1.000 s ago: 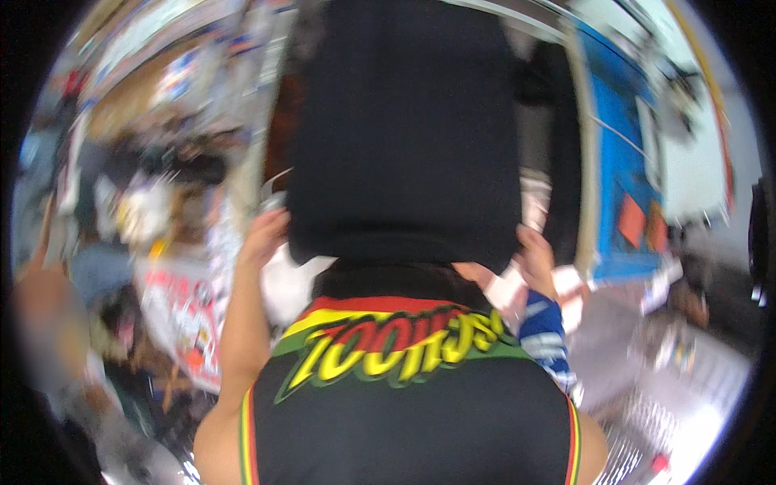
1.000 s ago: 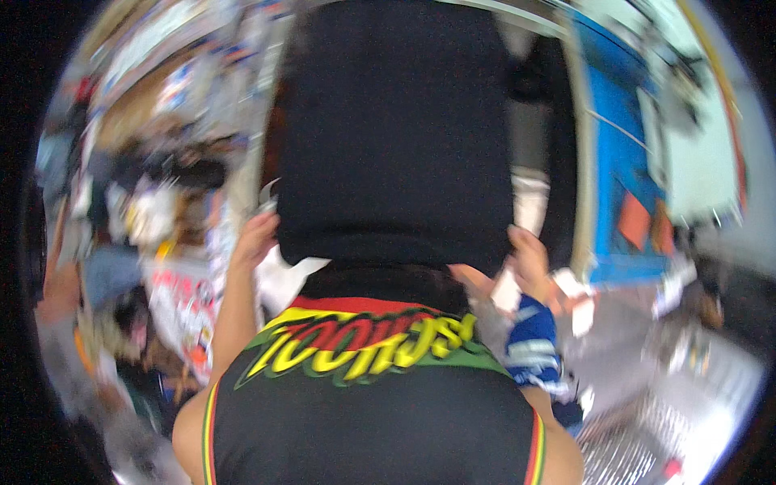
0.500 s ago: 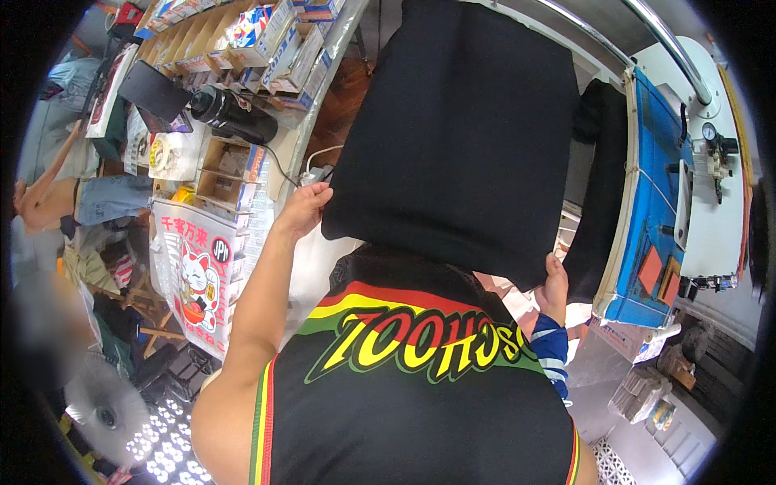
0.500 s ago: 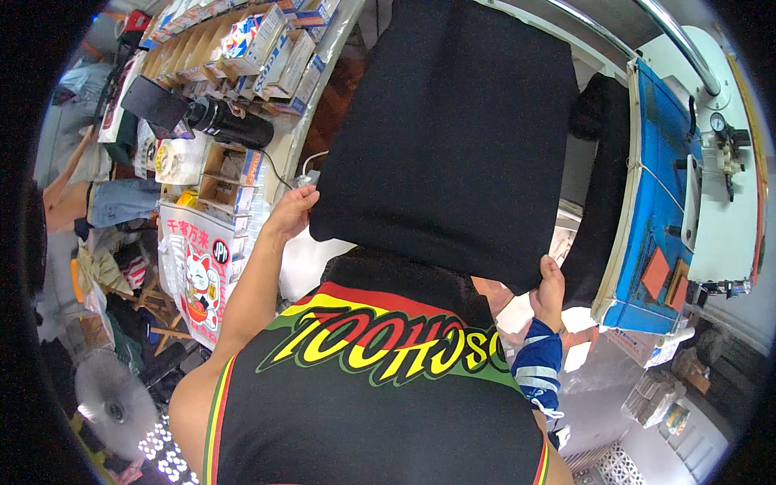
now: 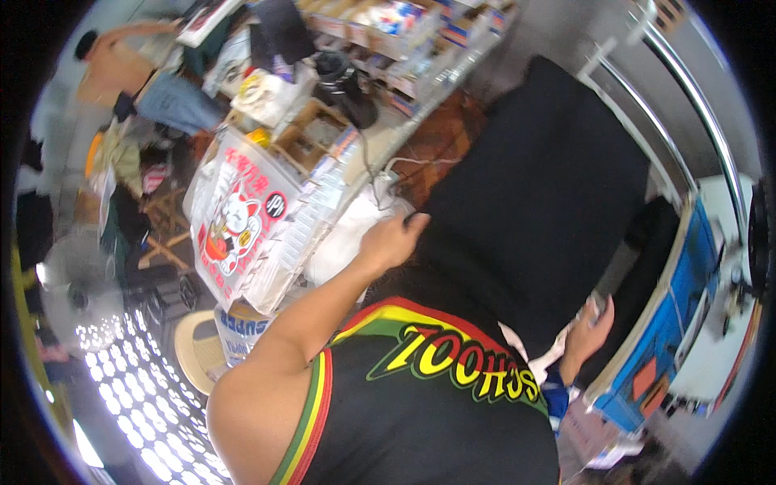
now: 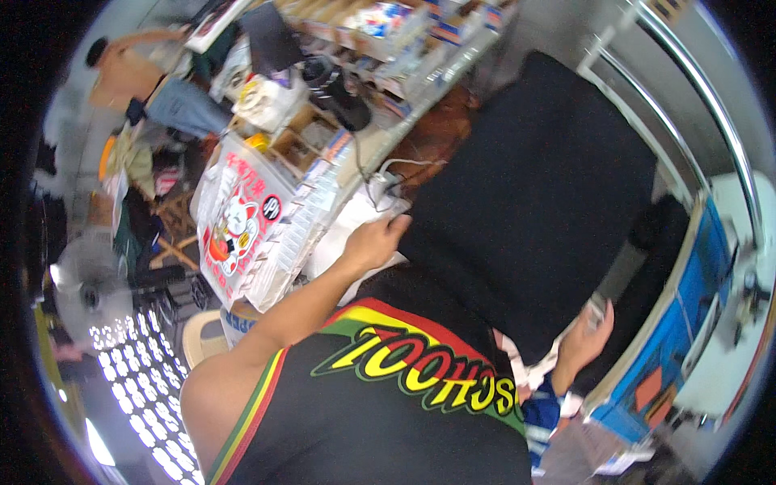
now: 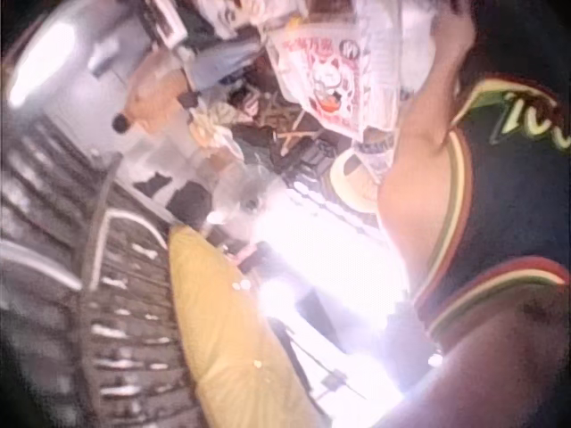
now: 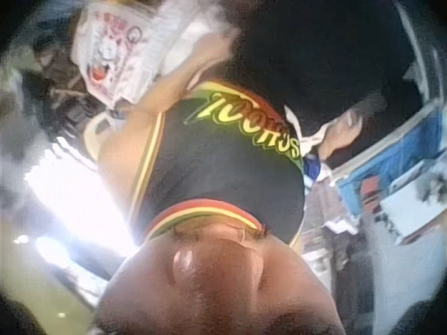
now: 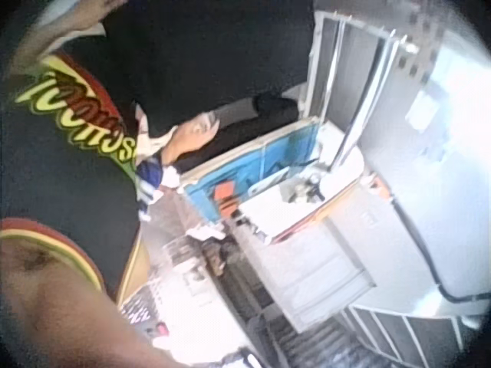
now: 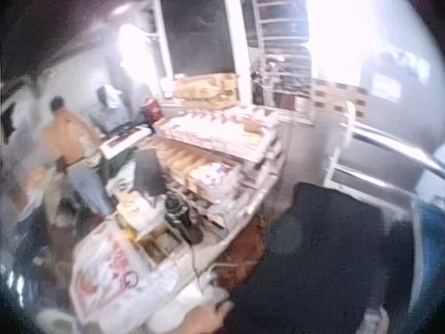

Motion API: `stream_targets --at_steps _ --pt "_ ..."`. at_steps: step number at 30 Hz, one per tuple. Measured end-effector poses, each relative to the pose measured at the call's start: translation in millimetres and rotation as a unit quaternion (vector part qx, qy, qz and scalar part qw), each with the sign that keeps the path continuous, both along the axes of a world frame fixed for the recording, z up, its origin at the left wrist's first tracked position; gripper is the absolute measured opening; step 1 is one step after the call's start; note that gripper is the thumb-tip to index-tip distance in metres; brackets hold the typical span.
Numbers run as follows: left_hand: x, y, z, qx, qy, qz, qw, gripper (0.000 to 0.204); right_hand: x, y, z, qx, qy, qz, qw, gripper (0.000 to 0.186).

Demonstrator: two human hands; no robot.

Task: The person places a black t-shirt on a heat press, aligns a transfer sheet with a cat design, and uses the press to apply the graphic. The person then removes the t-shirt and repeats the process with another shirt, including applying a small neck label.

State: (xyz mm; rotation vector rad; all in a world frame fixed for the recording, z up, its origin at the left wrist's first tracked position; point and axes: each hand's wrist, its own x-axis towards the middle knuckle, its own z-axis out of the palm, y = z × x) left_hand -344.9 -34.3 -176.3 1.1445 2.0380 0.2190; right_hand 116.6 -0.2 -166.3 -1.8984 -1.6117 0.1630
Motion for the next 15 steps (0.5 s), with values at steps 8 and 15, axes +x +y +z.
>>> stream_targets --at_steps 8,15 --pt "-157.5 -106.1 -41.5 0.207 0.482 0.184 0.831 0.043 7.1 26.1 37.7 -0.024 0.043 -0.002 0.999 0.04" --pt "-234.7 -142.7 -47.6 0.174 0.369 0.357 0.84 0.032 85.7 96.4 139.4 0.223 -0.233 0.065 0.945 0.027"
